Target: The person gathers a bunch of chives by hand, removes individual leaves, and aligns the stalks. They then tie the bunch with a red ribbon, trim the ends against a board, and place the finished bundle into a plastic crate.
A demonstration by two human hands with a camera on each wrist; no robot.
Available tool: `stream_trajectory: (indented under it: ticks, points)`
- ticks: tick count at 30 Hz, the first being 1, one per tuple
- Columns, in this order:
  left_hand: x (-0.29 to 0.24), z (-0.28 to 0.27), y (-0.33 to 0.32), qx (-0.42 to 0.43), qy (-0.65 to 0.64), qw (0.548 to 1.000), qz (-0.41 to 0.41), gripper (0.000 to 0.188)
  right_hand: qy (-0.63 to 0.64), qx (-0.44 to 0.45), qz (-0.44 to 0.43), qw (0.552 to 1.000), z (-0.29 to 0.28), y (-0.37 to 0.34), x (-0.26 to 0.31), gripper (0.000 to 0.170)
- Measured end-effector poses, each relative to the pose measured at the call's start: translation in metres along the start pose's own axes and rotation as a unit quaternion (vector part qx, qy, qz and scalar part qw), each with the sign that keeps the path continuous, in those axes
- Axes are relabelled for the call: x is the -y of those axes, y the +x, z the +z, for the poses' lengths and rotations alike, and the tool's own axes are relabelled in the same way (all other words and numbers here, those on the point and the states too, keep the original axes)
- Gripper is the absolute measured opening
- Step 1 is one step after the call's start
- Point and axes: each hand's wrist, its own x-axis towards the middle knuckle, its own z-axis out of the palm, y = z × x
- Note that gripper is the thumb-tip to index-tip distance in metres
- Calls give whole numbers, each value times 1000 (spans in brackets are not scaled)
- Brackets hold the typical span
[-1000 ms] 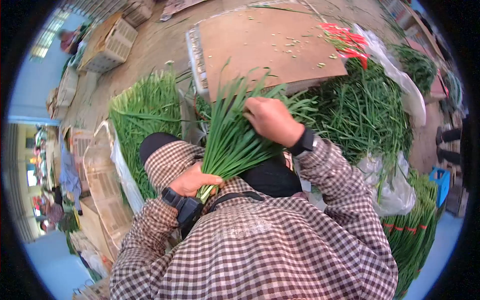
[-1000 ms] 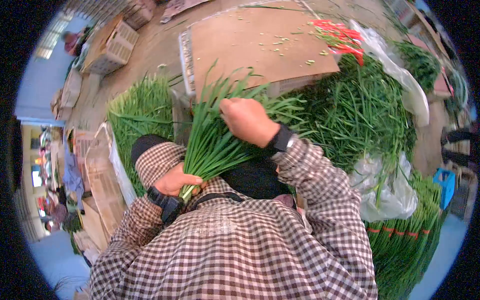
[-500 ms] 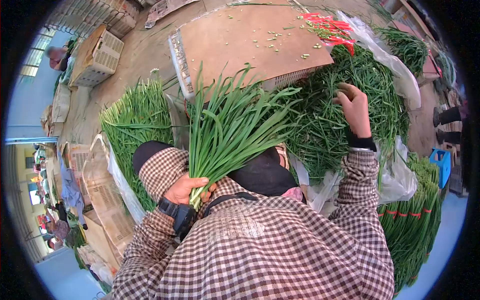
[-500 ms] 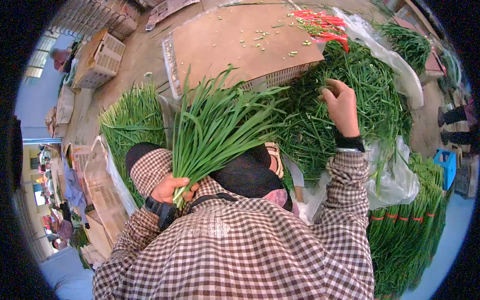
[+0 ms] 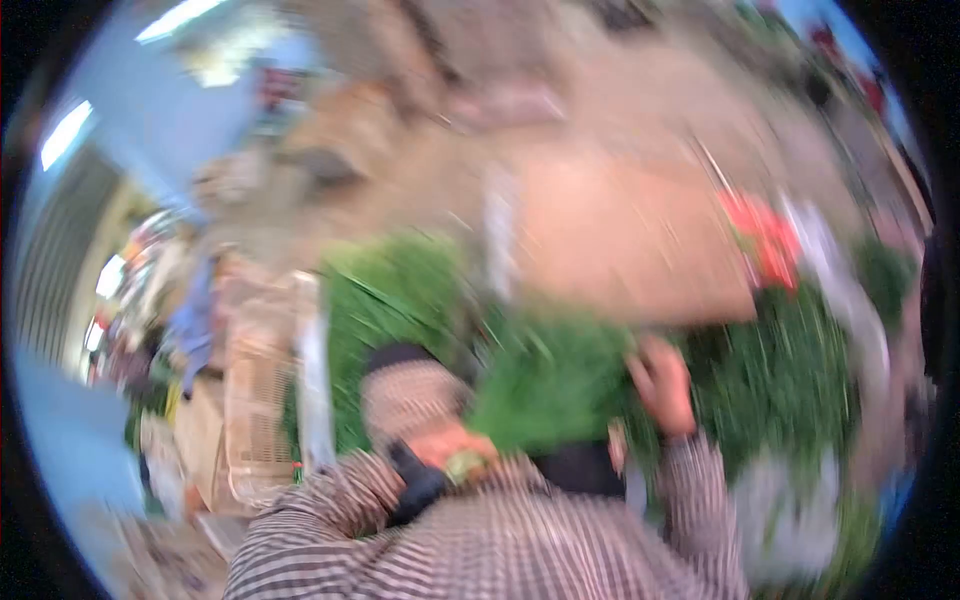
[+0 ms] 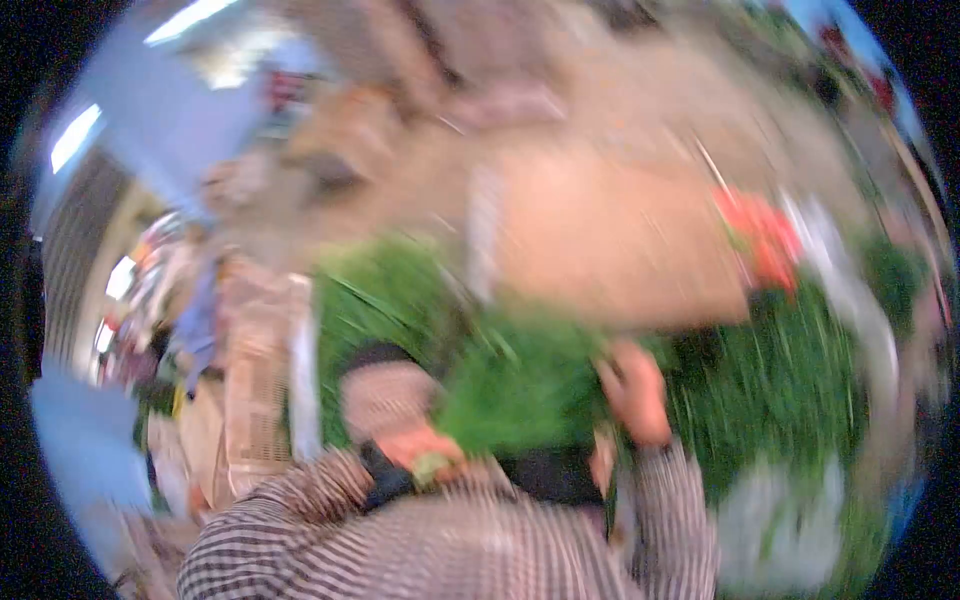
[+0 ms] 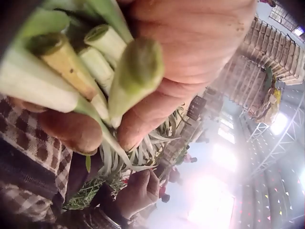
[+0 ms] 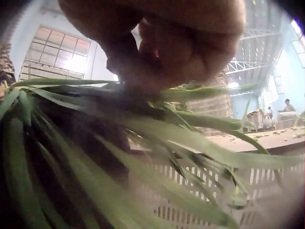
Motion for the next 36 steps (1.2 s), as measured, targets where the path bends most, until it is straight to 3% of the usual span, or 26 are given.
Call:
stream_trajectory:
  ticks: [1,2,3,4,5,7,9,10,11,12,14,15,17,18,19,22,24,26,28,30,32,36]
  points:
    - [-2,1,6,-9,-197,966,-171,44,59,-15,25,998,1,7,-1,18]
    - [-3,2,13,-89,-381,861,-325,30,104,-11,63,992,-4,9,-3,13]
    - [10,5,16,-89,-395,872,-276,26,163,-22,77,983,-5,7,-13,9]
    - [4,-1,20,-46,-406,863,-297,23,230,-19,189,955,-5,3,-28,9]
    - [35,1,20,-5,-462,862,-209,22,282,-62,207,935,-9,9,-26,9]
    - [40,-3,20,-9,-446,867,-223,21,369,-118,237,891,-25,2,-37,9]
    - [44,-3,17,-22,-421,884,-200,21,402,-89,269,870,-49,-2,-83,4]
    - [41,2,17,-51,-429,879,-203,21,171,-68,208,961,-48,-14,-133,11]
    - [29,7,17,-75,-437,871,-210,22,-87,-128,112,982,-49,-27,-154,12]
    - [15,7,17,-97,-443,864,-220,23,-340,-174,10,924,-48,-44,-174,12]
    - [-17,5,15,-83,-383,884,-254,26,-53,-200,31,978,-57,-33,-116,10]
    - [-20,4,14,-106,-362,879,-292,27,-9,-31,103,994,-79,-28,-93,12]
    - [-3,6,6,-102,-367,905,-188,24,51,16,121,991,-84,-21,-28,20]
    - [5,2,9,-85,-544,804,-224,32,88,58,112,988,-86,-22,-6,18]
    - [-5,5,11,-115,-536,802,-238,41,168,62,179,968,-82,-28,11,16]
    - [-10,5,17,-126,-478,838,-232,45,262,41,133,955,-61,-32,17,24]
    - [-9,0,16,-96,-474,843,-236,43,203,50,42,977,-42,-19,39,47]
    - [-18,8,19,-151,-445,855,-217,42,69,78,-74,992,-24,-6,49,60]
    - [-27,5,17,-181,-432,853,-232,41,-64,187,-145,970,-5,-20,36,54]
    - [-39,7,13,-232,-418,847,-231,42,-75,235,-79,966,-15,-45,19,43]
    - [-34,0,2,-211,-432,842,-244,40,-131,207,-64,967,-26,-72,-9,25]
    - [-39,-1,4,-200,-423,845,-261,38,-119,173,-1,978,-44,-102,-40,18]
